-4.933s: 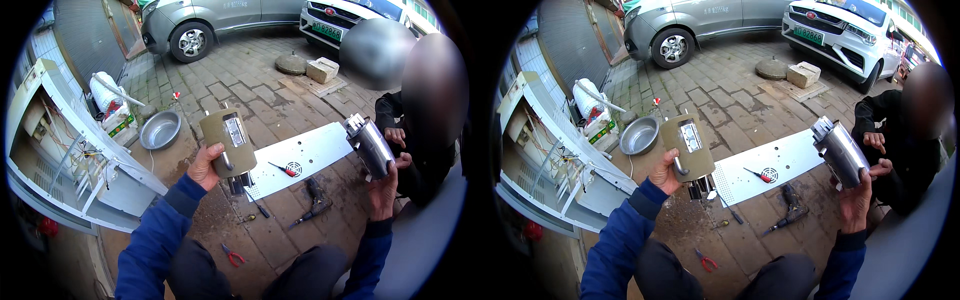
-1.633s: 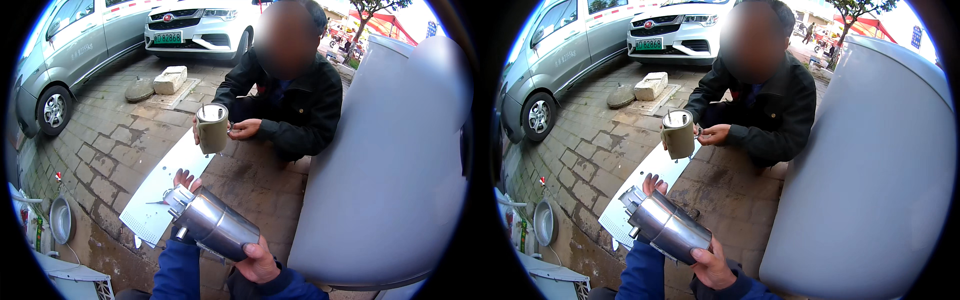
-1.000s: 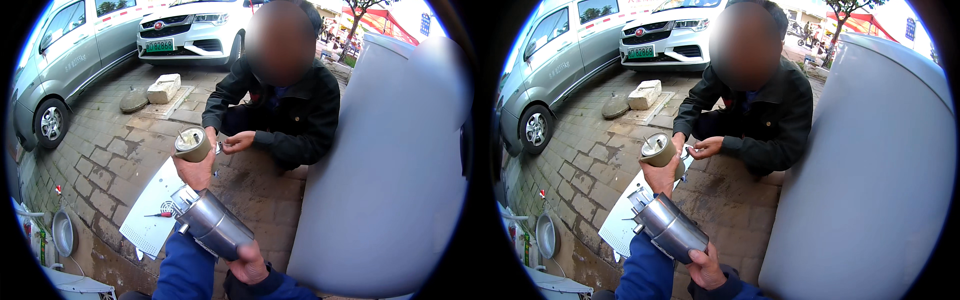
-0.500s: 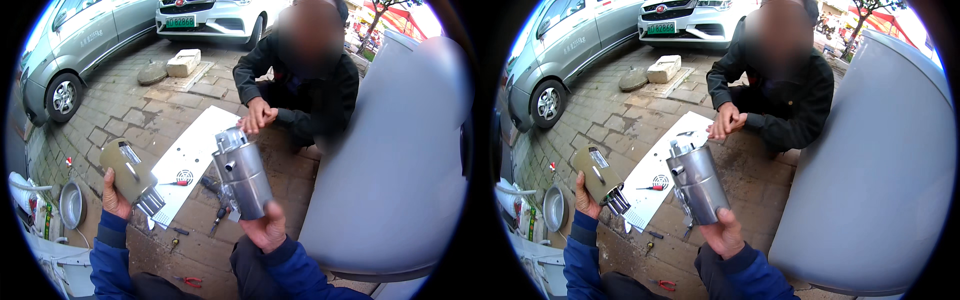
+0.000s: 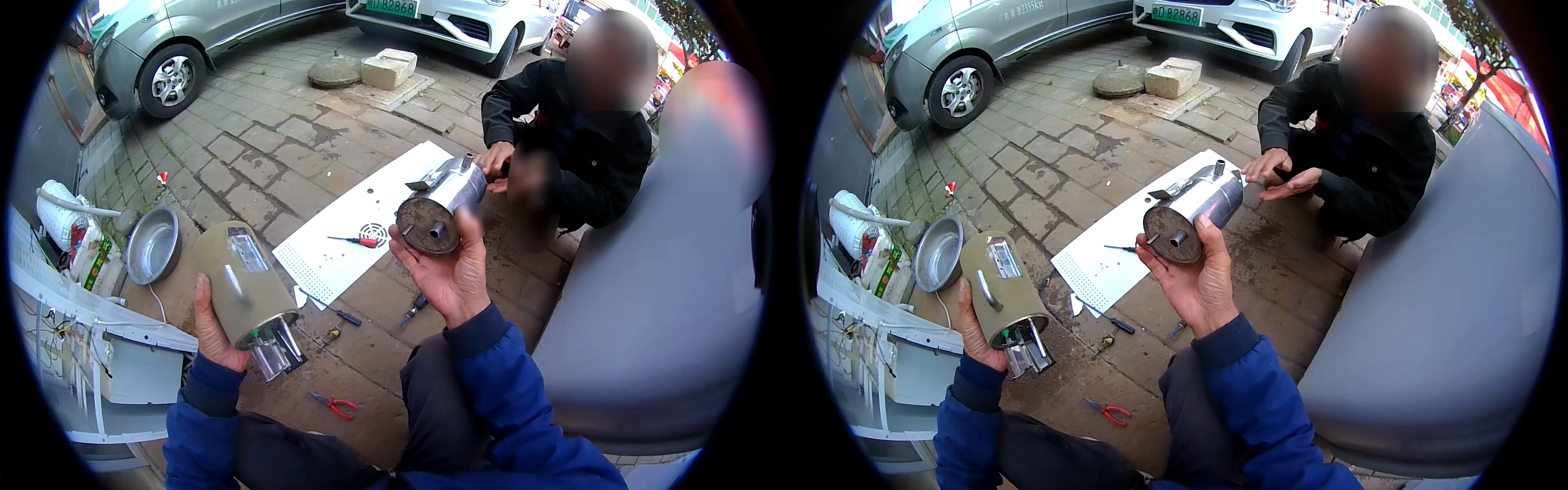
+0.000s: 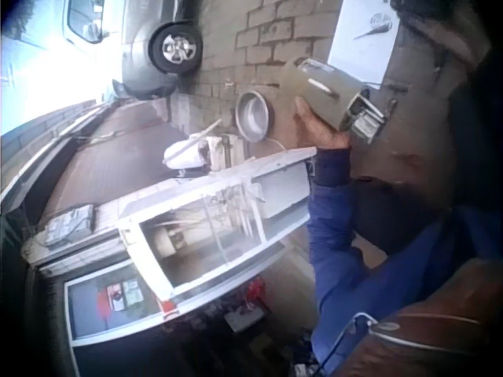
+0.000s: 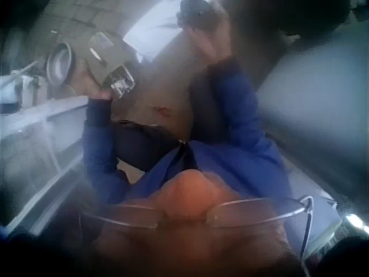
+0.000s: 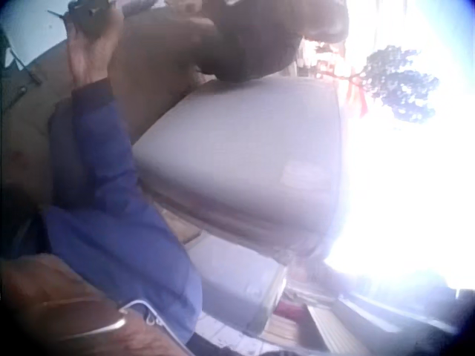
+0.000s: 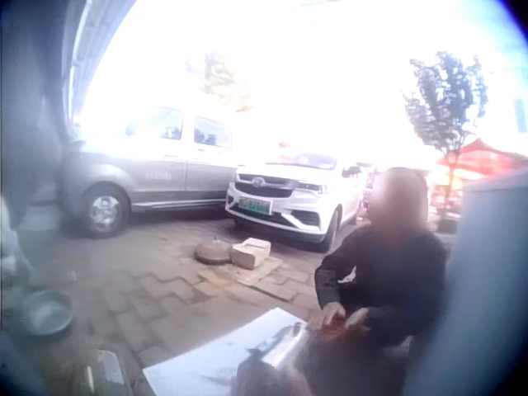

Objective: The person uses pliers to remove a cylindrical metal component from a white appliance frame. They then retrieve a replacement part from a cluttered indoor storage area and compare the two components side-by-side.

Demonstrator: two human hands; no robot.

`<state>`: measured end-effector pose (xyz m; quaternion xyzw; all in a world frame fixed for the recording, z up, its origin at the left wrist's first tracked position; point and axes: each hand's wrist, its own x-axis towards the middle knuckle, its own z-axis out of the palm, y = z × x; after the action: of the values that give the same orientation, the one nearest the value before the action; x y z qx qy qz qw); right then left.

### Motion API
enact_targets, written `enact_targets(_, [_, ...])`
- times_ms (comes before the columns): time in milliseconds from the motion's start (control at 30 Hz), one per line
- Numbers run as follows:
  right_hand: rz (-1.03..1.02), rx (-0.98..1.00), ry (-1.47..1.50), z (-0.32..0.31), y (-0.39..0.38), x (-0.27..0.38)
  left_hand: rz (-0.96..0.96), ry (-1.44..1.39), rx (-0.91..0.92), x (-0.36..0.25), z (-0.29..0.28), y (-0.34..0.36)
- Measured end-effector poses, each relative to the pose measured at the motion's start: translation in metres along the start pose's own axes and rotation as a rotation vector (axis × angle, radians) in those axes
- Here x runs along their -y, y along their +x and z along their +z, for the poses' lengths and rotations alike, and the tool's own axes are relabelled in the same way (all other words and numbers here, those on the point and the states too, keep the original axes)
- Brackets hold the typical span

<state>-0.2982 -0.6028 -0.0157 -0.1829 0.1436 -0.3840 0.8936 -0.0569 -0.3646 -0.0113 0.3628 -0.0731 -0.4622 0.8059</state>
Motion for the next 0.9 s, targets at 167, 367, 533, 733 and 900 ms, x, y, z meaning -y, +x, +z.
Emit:
enact_targets(167, [0.101,0.221,-0.089,0.038,0.010,-0.026,-0.026,-0.031,0.057,-0.007,-0.002,0.001])
enact_targets(367, [0.066,0.355,-0.403,0.041,0.029,-0.047,0.061,0.118,0.029,-0.013,-0.011,0.011])
enact_targets(533, [0.145,0.427,-0.440,0.029,0.032,-0.067,0.047,0.042,0.007,-0.023,-0.019,0.020])
enact_targets(733, [0.281,0.364,-0.211,0.009,0.044,-0.089,0.084,-0.025,0.003,-0.018,-0.037,0.035])
enact_targets(900, [0.336,0.400,-0.236,0.011,0.048,-0.096,0.083,-0.012,0.035,-0.014,-0.040,0.038])
